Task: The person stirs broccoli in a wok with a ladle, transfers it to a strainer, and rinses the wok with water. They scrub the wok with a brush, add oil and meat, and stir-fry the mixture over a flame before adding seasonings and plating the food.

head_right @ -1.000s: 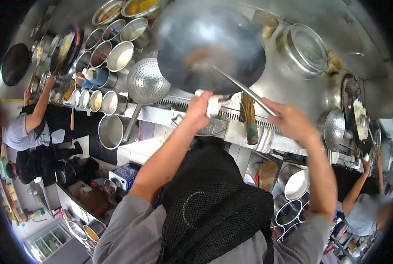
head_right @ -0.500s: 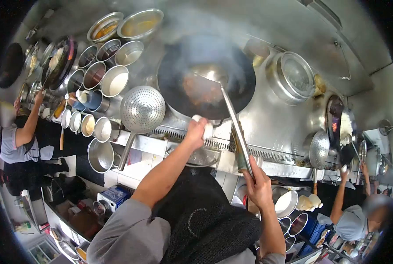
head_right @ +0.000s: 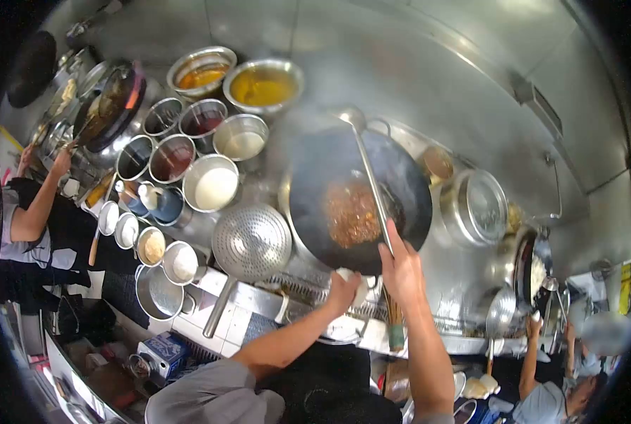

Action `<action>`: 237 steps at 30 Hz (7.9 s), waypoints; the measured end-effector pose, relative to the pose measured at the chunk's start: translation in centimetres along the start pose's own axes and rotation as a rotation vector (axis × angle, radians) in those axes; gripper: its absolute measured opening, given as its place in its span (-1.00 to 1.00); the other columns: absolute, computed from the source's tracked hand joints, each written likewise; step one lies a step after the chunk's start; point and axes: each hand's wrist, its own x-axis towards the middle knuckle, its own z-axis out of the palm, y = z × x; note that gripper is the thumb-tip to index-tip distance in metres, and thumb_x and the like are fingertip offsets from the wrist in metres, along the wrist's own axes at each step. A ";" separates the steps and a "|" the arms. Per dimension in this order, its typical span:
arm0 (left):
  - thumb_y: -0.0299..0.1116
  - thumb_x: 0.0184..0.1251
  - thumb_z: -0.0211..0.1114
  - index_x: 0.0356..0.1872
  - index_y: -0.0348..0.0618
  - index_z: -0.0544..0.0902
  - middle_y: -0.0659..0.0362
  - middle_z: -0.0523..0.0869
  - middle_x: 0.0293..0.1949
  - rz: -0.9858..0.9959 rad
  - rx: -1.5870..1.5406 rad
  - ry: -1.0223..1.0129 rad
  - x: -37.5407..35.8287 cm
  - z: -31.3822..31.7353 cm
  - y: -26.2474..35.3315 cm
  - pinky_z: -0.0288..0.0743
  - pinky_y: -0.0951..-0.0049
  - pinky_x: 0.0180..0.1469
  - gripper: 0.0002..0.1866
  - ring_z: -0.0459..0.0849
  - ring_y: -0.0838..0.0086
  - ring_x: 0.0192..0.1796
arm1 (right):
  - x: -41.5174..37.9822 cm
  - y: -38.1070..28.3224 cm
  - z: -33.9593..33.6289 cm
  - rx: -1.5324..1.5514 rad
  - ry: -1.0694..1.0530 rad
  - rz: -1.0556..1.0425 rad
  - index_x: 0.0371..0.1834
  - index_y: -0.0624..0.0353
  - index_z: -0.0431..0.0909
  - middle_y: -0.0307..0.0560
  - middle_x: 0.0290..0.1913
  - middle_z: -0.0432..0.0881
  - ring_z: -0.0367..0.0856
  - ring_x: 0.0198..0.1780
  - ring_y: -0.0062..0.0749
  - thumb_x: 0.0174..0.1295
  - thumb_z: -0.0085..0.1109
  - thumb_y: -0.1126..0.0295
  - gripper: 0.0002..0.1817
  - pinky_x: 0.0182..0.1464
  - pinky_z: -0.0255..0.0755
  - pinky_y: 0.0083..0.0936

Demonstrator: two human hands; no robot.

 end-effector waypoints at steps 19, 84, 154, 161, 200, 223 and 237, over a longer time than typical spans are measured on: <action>-0.13 0.28 0.44 0.23 -0.46 0.06 -0.07 0.51 0.07 -0.211 -0.136 -0.231 2.5 -2.0 -2.3 0.56 0.30 0.04 -0.16 0.60 0.29 0.02 | 7.9 -4.3 3.2 0.184 -0.205 0.129 0.37 0.04 0.44 0.21 -0.26 0.69 0.68 -0.31 0.17 0.33 0.18 0.38 -0.50 -0.25 0.55 -0.08; -0.44 0.31 0.21 -0.09 -0.32 0.55 0.09 0.69 -0.23 -0.119 -0.078 -0.138 -9.1 -3.1 0.0 0.67 0.28 -0.19 -0.78 0.72 0.37 -0.23 | -19.2 11.7 -6.5 0.081 -0.361 0.131 0.46 -0.06 0.36 0.35 -0.16 0.67 0.68 -0.20 0.21 0.30 0.20 0.43 -0.38 -0.06 0.53 -0.11; -0.42 0.39 0.21 -0.02 -0.20 0.45 0.19 0.62 -0.23 -0.743 0.781 -1.646 -29.6 -20.1 -1.0 0.59 0.47 -0.28 -0.78 0.63 0.56 -0.29 | -63.7 -43.0 10.9 0.587 0.996 1.674 0.42 0.04 0.40 0.14 -0.26 0.71 0.60 -0.33 -0.57 0.30 0.30 0.34 -0.40 -0.15 0.53 -0.44; -0.48 0.39 0.22 0.02 -0.20 0.36 0.19 0.58 -0.21 -0.855 0.957 -1.885 -33.8 -18.5 -2.6 0.58 0.48 -0.20 -0.72 0.61 0.57 -0.23 | -62.1 -48.0 11.8 0.153 1.186 2.054 0.51 0.06 0.25 0.28 -0.32 0.68 0.67 -0.39 -0.15 0.39 0.16 0.29 -0.38 -0.13 0.53 -0.31; -0.47 0.39 0.13 -0.23 -0.19 0.48 0.22 0.58 -0.38 -1.020 1.150 -2.212 -51.6 -17.9 -6.6 0.63 0.39 -0.37 -0.96 0.66 0.47 -0.38 | -59.8 -55.4 12.6 0.936 2.761 0.545 0.55 0.15 0.06 -0.18 -0.47 0.42 0.29 -0.73 -0.69 0.34 0.19 0.44 -0.26 -0.80 0.21 -0.70; -0.48 0.37 0.12 -0.14 -0.23 0.51 0.19 0.62 -0.31 -0.865 0.987 -2.017 -55.4 -15.0 -8.4 0.59 0.39 -0.29 -0.89 0.65 0.47 -0.34 | -77.7 -46.7 14.5 0.456 2.551 1.608 0.59 0.20 -0.03 -0.23 -0.56 0.49 0.48 -0.69 -0.56 0.31 0.16 0.42 -0.19 -0.72 0.38 -0.52; -0.51 0.36 0.17 -0.08 -0.15 0.43 0.26 0.55 -0.37 -0.984 1.011 -2.161 -57.8 -10.9 -13.0 0.50 0.50 -0.46 -0.83 0.56 0.59 -0.46 | -76.4 -42.0 14.8 -0.247 2.011 2.351 0.49 0.18 0.25 0.14 -0.64 0.62 0.65 -0.62 -0.17 0.28 0.15 0.42 -0.33 -0.41 0.53 -0.25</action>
